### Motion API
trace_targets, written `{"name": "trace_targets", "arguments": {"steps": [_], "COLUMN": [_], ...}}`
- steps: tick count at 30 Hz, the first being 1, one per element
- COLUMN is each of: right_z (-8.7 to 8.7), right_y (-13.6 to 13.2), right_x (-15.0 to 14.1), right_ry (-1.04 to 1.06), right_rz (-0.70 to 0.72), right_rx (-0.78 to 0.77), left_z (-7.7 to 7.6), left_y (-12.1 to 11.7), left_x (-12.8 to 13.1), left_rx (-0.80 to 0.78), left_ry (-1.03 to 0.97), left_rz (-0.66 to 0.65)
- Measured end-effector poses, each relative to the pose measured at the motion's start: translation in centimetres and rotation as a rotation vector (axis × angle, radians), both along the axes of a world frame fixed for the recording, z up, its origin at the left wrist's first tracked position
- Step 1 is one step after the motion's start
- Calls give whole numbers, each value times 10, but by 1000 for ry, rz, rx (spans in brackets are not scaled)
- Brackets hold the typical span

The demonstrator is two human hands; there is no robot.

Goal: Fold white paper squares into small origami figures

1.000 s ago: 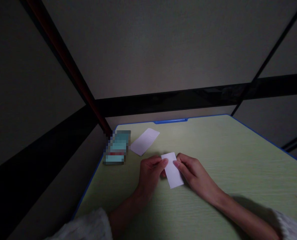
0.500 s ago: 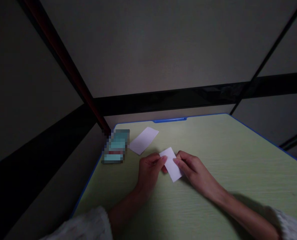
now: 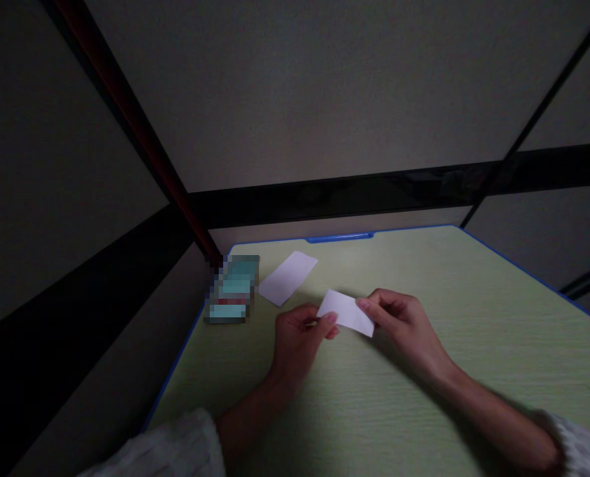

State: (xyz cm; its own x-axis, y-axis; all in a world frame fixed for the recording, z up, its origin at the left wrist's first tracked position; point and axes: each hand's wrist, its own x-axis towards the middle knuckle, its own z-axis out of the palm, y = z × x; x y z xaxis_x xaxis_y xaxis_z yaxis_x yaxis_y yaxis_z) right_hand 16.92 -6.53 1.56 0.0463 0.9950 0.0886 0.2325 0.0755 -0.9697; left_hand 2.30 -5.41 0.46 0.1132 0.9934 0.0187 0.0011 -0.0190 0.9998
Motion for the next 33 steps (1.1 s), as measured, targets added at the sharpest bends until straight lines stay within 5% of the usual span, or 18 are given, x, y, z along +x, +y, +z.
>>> {"name": "trace_targets", "arguments": {"steps": [3, 7, 14, 25, 29, 33], "right_z": [2, 3, -1, 3, 10, 16], "right_y": [3, 1, -7, -10, -2, 9], "right_x": [3, 3, -2, -3, 15, 40], "right_ry": [88, 15, -161, -161, -82, 29], "right_rz": [-71, 51, 205, 112, -39, -400], "right_rx": [48, 18, 28, 108, 125, 293], "left_z": [-2, -4, -6, 2, -1, -3], "left_y": [-3, -4, -4, -5, -6, -7], "left_x": [3, 5, 2, 4, 2, 0], "left_rx": [-97, -105, -23, -81, -50, -39], "left_ry": [73, 99, 94, 54, 52, 61], "left_rz": [-172, -321, -373, -382, -368, -344]}}
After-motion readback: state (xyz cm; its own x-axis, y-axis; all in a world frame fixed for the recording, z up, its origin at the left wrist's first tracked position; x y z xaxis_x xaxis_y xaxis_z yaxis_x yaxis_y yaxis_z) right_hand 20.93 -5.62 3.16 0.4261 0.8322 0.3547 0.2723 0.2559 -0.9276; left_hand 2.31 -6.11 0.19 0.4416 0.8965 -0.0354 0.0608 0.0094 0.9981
